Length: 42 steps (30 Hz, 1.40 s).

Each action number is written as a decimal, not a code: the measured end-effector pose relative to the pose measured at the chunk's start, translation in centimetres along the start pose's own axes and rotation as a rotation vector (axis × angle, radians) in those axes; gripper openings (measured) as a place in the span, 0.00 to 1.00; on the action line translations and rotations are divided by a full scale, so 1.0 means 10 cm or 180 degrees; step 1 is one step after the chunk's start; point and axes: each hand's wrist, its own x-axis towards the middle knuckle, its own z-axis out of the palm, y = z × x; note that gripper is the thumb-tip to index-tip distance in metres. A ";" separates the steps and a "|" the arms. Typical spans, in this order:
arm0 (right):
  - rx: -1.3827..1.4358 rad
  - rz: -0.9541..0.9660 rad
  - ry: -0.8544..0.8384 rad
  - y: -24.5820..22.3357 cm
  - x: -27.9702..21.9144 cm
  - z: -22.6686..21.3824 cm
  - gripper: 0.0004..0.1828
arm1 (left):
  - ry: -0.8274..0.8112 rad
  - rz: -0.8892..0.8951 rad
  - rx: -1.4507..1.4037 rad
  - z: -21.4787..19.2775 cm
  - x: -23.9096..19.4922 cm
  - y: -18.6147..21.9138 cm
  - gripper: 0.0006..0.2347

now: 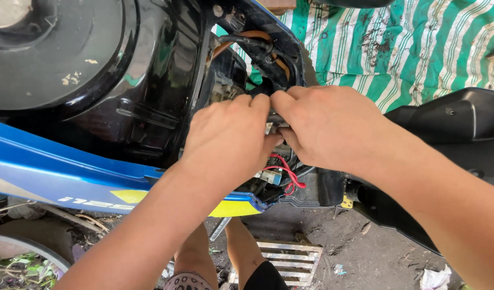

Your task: The person works on the engine of a motorcycle, using a wrench to loosen and tighten bolts on the carburetor area. They also disconnect and reconnect various wires and hoses while adjusting components within the engine bay.

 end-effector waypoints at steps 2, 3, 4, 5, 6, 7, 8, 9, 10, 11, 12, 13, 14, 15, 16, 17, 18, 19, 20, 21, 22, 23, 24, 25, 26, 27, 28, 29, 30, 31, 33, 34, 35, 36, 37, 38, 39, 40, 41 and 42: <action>0.0541 -0.0693 0.0497 0.11 0.00 0.02 0.10 | -0.1153 -0.0678 -0.0306 -0.15 0.05 0.04 0.22; 0.0544 -0.0687 0.0504 0.13 0.00 0.05 0.10 | -0.1153 -0.0672 -0.0298 -0.21 0.06 0.04 0.22; -0.0141 -0.0576 0.0701 0.14 -0.02 0.10 0.14 | -0.1370 -0.0553 -0.0514 -0.28 0.04 0.04 0.17; -0.0826 -0.0459 0.0894 0.15 -0.03 0.14 0.18 | -0.1584 -0.0433 -0.0732 -0.34 0.03 0.05 0.13; -0.0820 -0.0445 0.0903 0.14 -0.02 0.14 0.18 | -0.1587 -0.0422 -0.0719 -0.29 0.03 0.04 0.13; -0.0643 -0.0528 0.0817 0.13 -0.01 0.13 0.23 | -0.1498 -0.0438 -0.0536 -0.25 0.03 0.02 0.15; -0.0456 -0.0621 0.0731 0.11 0.00 0.12 0.29 | -0.1416 -0.0463 -0.0353 -0.21 0.02 0.01 0.16; -0.0441 -0.0619 0.0740 0.15 0.02 0.09 0.29 | -0.1426 -0.0463 -0.0338 -0.15 -0.02 0.03 0.16; -0.0204 -0.0688 0.0631 0.20 0.04 0.06 0.30 | -0.0990 -0.0473 -0.0196 -0.09 -0.05 0.05 0.12; 0.0033 -0.0756 0.0523 0.25 0.06 0.03 0.30 | -0.0554 -0.0480 -0.0057 -0.02 -0.08 0.07 0.07; 0.0034 -0.0753 0.0532 0.24 0.06 0.05 0.30 | -0.0551 -0.0476 -0.0048 -0.02 -0.09 0.12 0.07; -0.0173 -0.0556 0.0528 0.23 0.06 0.07 0.33 | -0.0337 -0.0479 -0.0216 -0.03 -0.09 0.17 0.07; -0.0370 -0.0358 0.0501 0.21 0.04 0.10 0.35 | -0.0141 -0.0483 -0.0400 -0.02 -0.12 0.24 0.07; -0.0361 -0.0354 0.0486 0.18 0.01 0.12 0.35 | -0.0156 -0.0480 -0.0409 0.01 -0.13 0.27 0.07; -0.0655 -0.0442 0.0940 0.17 -0.02 0.13 0.32 | -0.0072 -0.0438 -0.0137 0.04 -0.12 0.30 0.08; -0.0948 -0.0523 0.1396 0.16 -0.05 0.15 0.30 | 0.0014 -0.0396 0.0134 0.07 -0.12 0.33 0.10; -0.0945 -0.0523 0.1392 0.13 -0.05 0.19 0.30 | 0.0008 -0.0396 0.0132 0.06 -0.11 0.35 0.10; -0.0780 -0.0494 0.1418 0.10 -0.04 0.24 0.24 | -0.0007 -0.0450 0.0031 0.05 -0.09 0.37 0.11; -0.0607 -0.0459 0.1445 0.07 -0.05 0.29 0.19 | -0.0029 -0.0498 -0.0066 0.04 -0.08 0.39 0.12; -0.0595 -0.0452 0.1442 0.07 -0.01 0.30 0.19 | -0.0041 -0.0492 -0.0063 0.08 -0.07 0.32 0.12; -0.0606 -0.0370 0.1490 0.06 0.02 0.31 0.21 | 0.0180 -0.0359 0.0060 0.12 -0.07 0.25 0.13; -0.0616 -0.0288 0.1538 0.06 0.04 0.32 0.23 | 0.0401 -0.0224 0.0181 0.16 -0.07 0.19 0.16; -0.0621 -0.0265 0.1546 0.01 0.05 0.33 0.23 | 0.0408 -0.0201 0.0185 0.25 -0.10 0.15 0.16; -0.0632 -0.0206 0.1596 -0.03 0.05 0.33 0.21 | 0.0603 -0.0141 0.0380 0.33 -0.13 0.10 0.13; -0.0633 -0.0152 0.1644 -0.09 0.05 0.34 0.19 | 0.0791 -0.0086 0.0577 0.39 -0.17 0.05 0.12; -0.0629 -0.0135 0.1650 -0.09 0.02 0.35 0.19 | 0.0789 -0.0069 0.0582 0.39 -0.14 0.04 0.12; -0.0708 -0.0011 0.1754 -0.11 0.01 0.36 0.22 | 0.0731 0.0003 0.0487 0.38 -0.13 0.00 0.10; -0.0786 0.0114 0.1857 -0.13 0.01 0.37 0.24 | 0.0672 0.0074 0.0392 0.36 -0.11 -0.03 0.08; -0.0792 0.0125 0.1882 -0.09 0.03 0.36 0.24 | 0.0689 0.0087 0.0410 0.39 -0.11 -0.05 0.08; -0.0610 -0.0094 0.1728 -0.05 0.05 0.34 0.25 | 0.0820 0.0112 0.0380 0.41 -0.10 -0.07 0.08; -0.0428 -0.0300 0.1582 0.00 0.08 0.36 0.25 | 0.0954 0.0150 0.0358 0.43 -0.07 -0.09 0.07; -0.0529 -0.0241 0.1650 0.00 0.09 0.39 0.24 | 0.0737 0.0067 0.0377 0.43 -0.06 -0.08 0.07; -0.0631 -0.0182 0.1718 0.00 0.09 0.43 0.24 | 0.0520 -0.0016 0.0396 0.43 -0.05 -0.07 0.08; -0.0630 -0.0181 0.1726 0.00 0.07 0.43 0.24 | 0.0522 -0.0014 0.0403 0.42 -0.06 -0.05 0.08; -0.0689 -0.0155 0.1699 0.01 0.05 0.43 0.26 | 0.0471 -0.0015 0.0440 0.40 -0.06 -0.03 0.11; -0.0745 -0.0123 0.1664 0.01 0.02 0.43 0.29 | 0.0412 -0.0010 0.0468 0.39 -0.06 -0.01 0.13; -0.0741 -0.0114 0.1662 0.00 0.03 0.43 0.29 | 0.0408 -0.0002 0.0468 0.42 -0.07 -0.03 0.13; -0.0713 -0.0100 0.1724 0.00 0.04 0.44 0.28 | 0.0580 0.0042 0.0461 0.44 -0.07 -0.06 0.12; -0.0686 -0.0085 0.1787 -0.01 0.05 0.44 0.27 | 0.0752 0.0087 0.0452 0.47 -0.07 -0.08 0.10; -0.0685 -0.0057 0.1794 -0.05 0.07 0.42 0.27 | 0.0753 0.0115 0.0456 0.48 -0.09 -0.10 0.10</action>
